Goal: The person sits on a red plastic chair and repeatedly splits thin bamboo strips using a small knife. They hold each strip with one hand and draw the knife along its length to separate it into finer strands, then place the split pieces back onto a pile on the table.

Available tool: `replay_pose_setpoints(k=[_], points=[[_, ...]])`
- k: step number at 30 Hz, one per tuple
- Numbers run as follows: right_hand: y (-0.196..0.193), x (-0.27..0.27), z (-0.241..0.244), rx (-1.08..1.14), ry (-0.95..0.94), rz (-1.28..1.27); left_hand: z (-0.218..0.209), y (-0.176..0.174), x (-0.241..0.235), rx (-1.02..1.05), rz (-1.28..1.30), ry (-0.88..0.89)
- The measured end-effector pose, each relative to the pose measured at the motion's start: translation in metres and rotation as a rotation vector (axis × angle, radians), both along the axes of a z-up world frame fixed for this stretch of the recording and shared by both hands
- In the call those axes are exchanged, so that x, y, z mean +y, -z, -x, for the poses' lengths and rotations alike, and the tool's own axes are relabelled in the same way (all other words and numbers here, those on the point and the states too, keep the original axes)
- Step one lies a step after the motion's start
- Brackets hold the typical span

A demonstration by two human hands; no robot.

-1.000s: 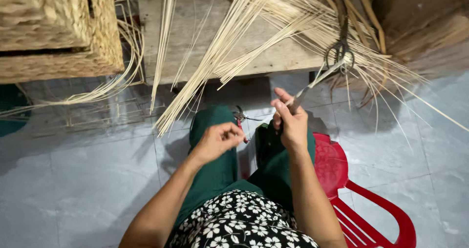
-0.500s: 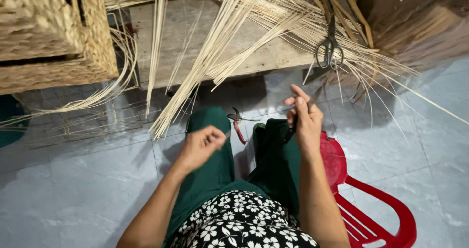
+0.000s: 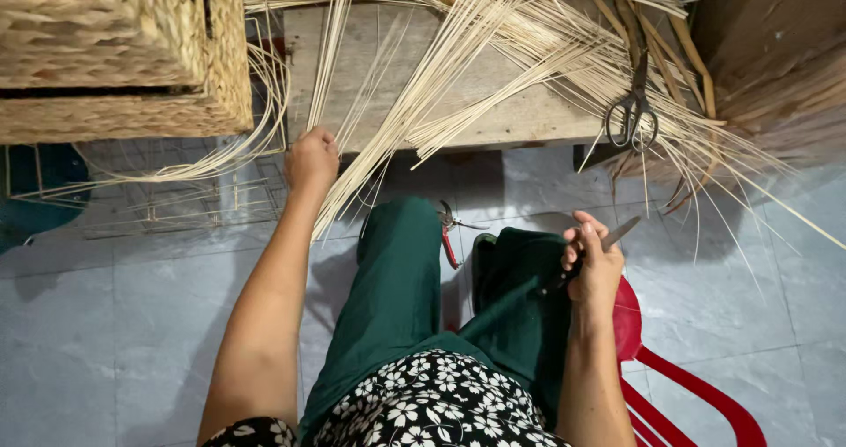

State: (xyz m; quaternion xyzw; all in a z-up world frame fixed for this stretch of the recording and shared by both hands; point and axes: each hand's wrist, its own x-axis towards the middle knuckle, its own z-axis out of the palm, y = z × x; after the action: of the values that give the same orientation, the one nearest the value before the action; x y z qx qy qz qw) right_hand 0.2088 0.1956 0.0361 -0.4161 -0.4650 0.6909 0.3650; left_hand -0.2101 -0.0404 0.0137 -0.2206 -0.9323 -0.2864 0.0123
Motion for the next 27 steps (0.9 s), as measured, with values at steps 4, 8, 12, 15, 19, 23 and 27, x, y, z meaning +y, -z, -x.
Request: replay_pose_setpoints(k=[4, 8, 12, 15, 19, 23, 27], points=[[0.011, 0.003, -0.005, 0.056, 0.020, 0.086, 0.004, 0.014, 0.006, 0.174, -0.015, 0.013], [0.018, 0.006, -0.001, 0.116, 0.003, 0.081, -0.008, 0.022, 0.024, 0.103, 0.006, 0.163], [0.019, 0.008, 0.000, 0.108, -0.010, 0.079, -0.024, 0.033, 0.045, 0.159, -0.026, 0.262], [0.018, 0.005, -0.001, 0.101, -0.005, 0.073, -0.031, 0.042, 0.056, 0.186, 0.009, 0.249], [0.017, 0.004, -0.003, 0.126, -0.007, 0.086, -0.038, 0.045, 0.065, 0.173, 0.059, 0.226], [0.014, 0.004, -0.002, 0.117, -0.010, 0.077, -0.046, 0.035, 0.068, 0.228, 0.036, 0.211], [0.012, 0.004, 0.000, 0.091, -0.015, 0.061, -0.066, 0.025, 0.081, 0.199, -0.051, 0.310]])
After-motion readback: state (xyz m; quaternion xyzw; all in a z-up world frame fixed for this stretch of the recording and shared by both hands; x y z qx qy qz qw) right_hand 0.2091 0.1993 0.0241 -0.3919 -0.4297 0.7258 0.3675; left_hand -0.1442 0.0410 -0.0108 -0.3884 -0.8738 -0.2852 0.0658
